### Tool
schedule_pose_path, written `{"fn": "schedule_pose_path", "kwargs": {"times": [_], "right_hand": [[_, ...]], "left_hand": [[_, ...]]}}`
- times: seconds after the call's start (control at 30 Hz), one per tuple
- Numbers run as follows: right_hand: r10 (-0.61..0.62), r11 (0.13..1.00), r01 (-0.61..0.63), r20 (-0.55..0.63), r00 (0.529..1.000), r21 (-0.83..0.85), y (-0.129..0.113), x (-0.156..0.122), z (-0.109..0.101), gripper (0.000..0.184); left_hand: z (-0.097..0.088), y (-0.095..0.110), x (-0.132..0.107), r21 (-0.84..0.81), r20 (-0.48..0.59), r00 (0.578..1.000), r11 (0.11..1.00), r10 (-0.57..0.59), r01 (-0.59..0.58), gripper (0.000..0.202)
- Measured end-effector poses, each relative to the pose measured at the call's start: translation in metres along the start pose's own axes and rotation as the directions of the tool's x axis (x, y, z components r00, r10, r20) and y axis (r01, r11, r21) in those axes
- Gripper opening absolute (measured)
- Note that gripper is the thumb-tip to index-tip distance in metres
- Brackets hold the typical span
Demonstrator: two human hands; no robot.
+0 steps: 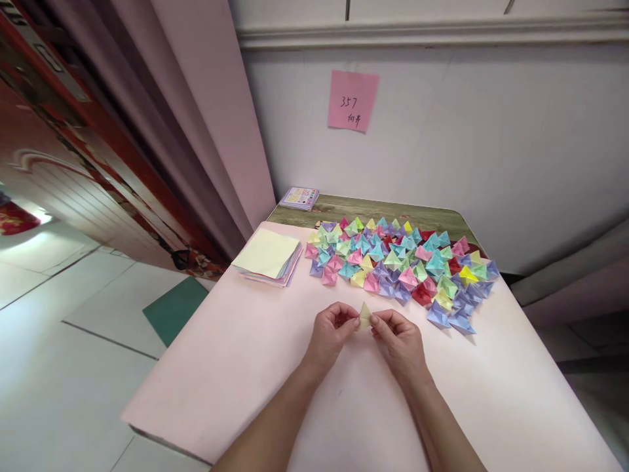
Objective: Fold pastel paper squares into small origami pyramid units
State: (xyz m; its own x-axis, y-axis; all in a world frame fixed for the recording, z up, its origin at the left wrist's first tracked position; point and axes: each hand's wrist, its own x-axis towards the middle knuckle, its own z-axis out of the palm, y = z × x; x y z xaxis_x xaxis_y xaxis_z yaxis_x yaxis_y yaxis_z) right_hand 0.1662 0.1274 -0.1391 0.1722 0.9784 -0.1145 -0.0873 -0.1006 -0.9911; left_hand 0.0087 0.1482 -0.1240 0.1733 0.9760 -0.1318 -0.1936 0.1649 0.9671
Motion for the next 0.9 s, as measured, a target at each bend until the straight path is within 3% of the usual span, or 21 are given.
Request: {"fn": "schedule_pose_path", "kwargs": {"times": [0.43,0.63,0.77,0.9], "right_hand": [[-0.109,0.986,0.107,-0.014,0.994,-0.124,-0.002,-0.003,0.003,0.025],[-0.22,0.962,0.215,-0.012,0.975,-0.168,-0.001,-0.006,0.004,0.023],[-0.14,0.987,0.147,0.104,0.985,-0.064,-0.007,-0.007,0.003,0.024],[-0.028,0.998,0.018,0.178,0.984,0.055,-0.01,-0.005,0.003,0.032]], "left_hand": [[0.005,0.004,-0.002,0.016,0.05,0.997,0.998,-0.066,0.066,0.024],[0.004,0.007,-0.003,-0.035,0.119,0.977,0.982,-0.179,0.184,0.03],[-0.001,0.016,-0.003,-0.147,0.238,0.949,0.958,-0.208,0.247,0.031],[-0.003,0.022,-0.004,-0.141,0.295,0.922,0.944,-0.249,0.3,0.034]]}}
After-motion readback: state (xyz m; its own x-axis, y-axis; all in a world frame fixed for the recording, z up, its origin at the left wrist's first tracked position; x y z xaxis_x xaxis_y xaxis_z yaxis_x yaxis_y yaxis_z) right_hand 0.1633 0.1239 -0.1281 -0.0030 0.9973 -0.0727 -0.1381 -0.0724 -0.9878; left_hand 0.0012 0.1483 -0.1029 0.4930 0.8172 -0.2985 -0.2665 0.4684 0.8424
